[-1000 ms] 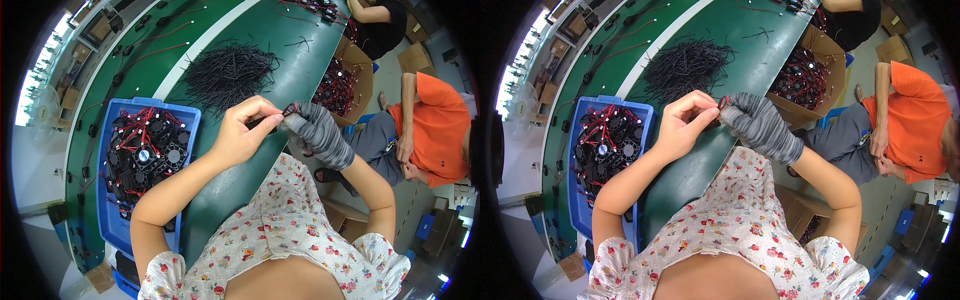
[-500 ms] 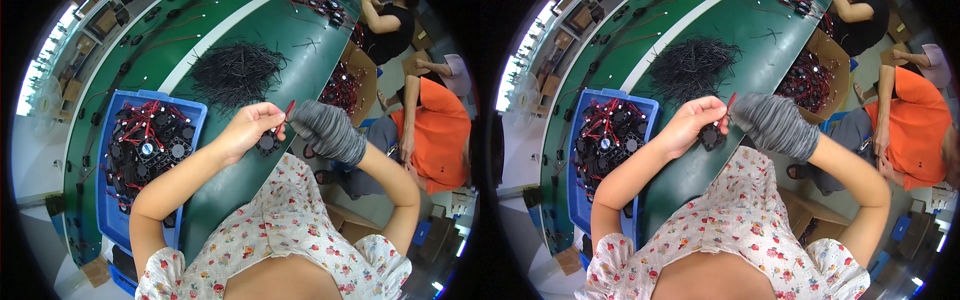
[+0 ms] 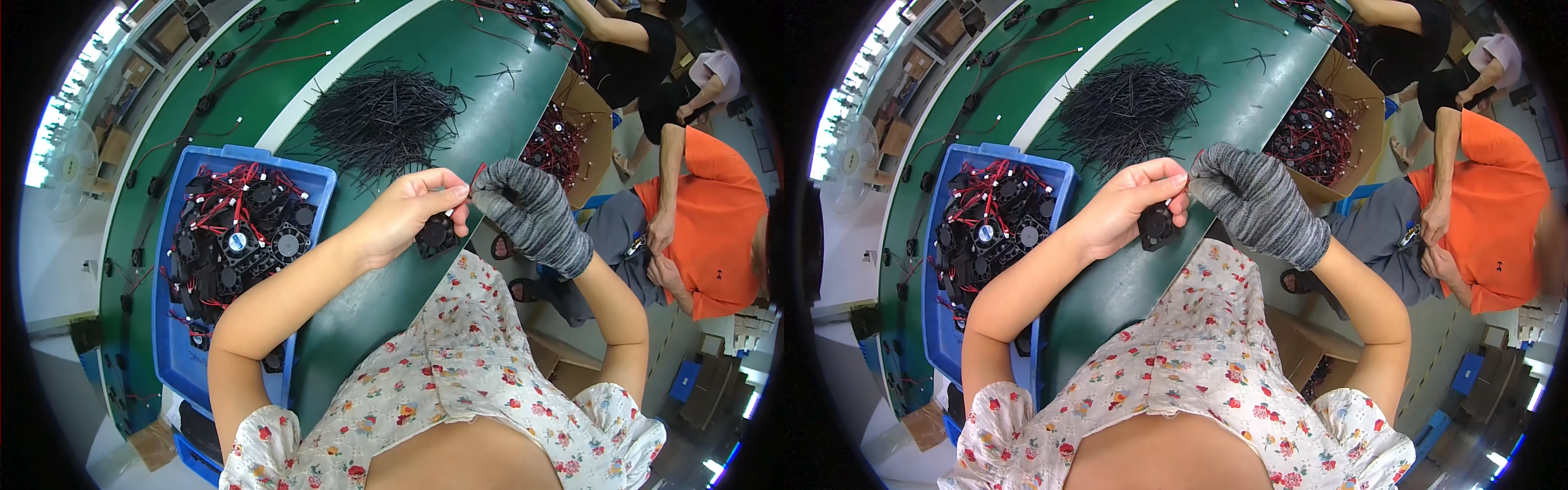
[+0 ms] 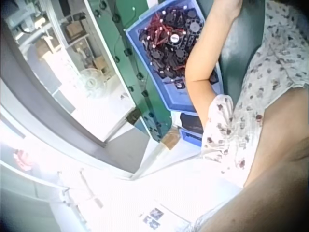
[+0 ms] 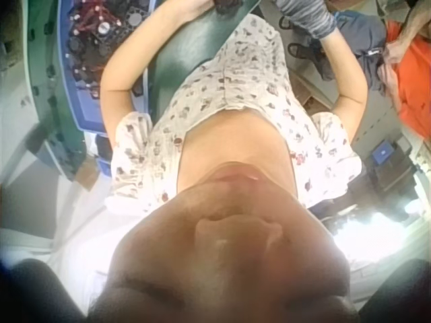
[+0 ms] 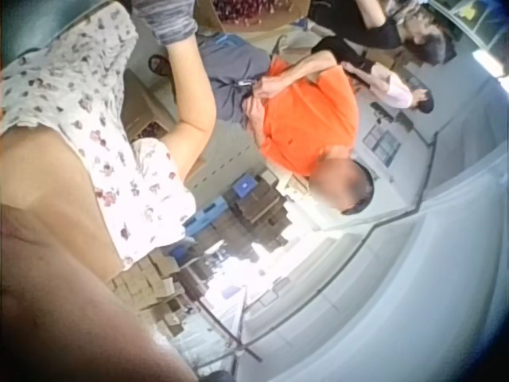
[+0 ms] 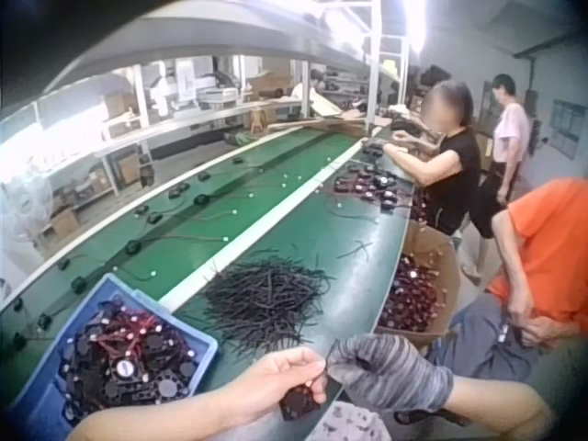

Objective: The person sits at a green assembly table and repeatedly picks up small black electronic components from a blue bin. They insert red and black wires into the components by hand, then place the finished units into a cardboard box. The process is repetitive and involves handling multiple small items one by one.

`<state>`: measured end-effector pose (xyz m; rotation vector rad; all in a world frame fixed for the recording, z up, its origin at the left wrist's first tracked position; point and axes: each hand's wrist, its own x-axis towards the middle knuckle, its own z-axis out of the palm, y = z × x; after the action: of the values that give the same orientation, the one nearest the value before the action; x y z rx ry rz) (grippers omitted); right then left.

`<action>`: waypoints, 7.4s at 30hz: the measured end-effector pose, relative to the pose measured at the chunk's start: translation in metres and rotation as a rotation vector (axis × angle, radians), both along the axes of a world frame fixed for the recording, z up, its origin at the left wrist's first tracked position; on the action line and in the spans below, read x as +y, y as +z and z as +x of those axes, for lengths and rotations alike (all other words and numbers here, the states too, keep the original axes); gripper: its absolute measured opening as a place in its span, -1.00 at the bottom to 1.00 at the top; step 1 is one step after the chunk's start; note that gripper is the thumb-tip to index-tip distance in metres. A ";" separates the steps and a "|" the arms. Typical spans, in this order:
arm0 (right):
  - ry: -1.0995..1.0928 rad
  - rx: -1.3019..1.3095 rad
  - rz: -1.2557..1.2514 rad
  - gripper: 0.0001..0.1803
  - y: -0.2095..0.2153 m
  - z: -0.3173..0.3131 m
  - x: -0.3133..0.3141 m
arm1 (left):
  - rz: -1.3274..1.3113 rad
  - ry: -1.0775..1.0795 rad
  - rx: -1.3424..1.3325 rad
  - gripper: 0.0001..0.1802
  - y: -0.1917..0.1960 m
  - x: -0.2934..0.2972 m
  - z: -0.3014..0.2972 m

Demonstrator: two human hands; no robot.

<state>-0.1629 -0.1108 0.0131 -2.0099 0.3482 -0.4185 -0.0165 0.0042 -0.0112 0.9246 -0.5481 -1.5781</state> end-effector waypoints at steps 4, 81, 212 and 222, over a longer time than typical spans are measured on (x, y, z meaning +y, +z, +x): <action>0.029 -0.097 -0.081 -0.85 -0.005 0.000 -0.009 | -0.013 -0.059 0.124 -0.90 -0.001 0.000 0.001; -0.551 0.053 0.283 -0.84 -0.002 0.029 -0.297 | 0.002 0.774 -2.013 -0.77 0.085 0.104 0.063; -0.394 -0.508 0.762 -0.69 -0.044 0.030 0.030 | 0.006 0.006 -0.533 -0.77 0.008 0.006 -0.009; -0.387 -0.505 0.960 -0.74 -0.040 0.023 0.020 | 0.041 -0.013 -0.657 -0.77 0.007 0.007 -0.010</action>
<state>-0.1400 -0.0910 -0.0269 -0.8598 0.4958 -0.7947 -0.0262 0.0114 -0.0041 1.4817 -0.9777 -1.2789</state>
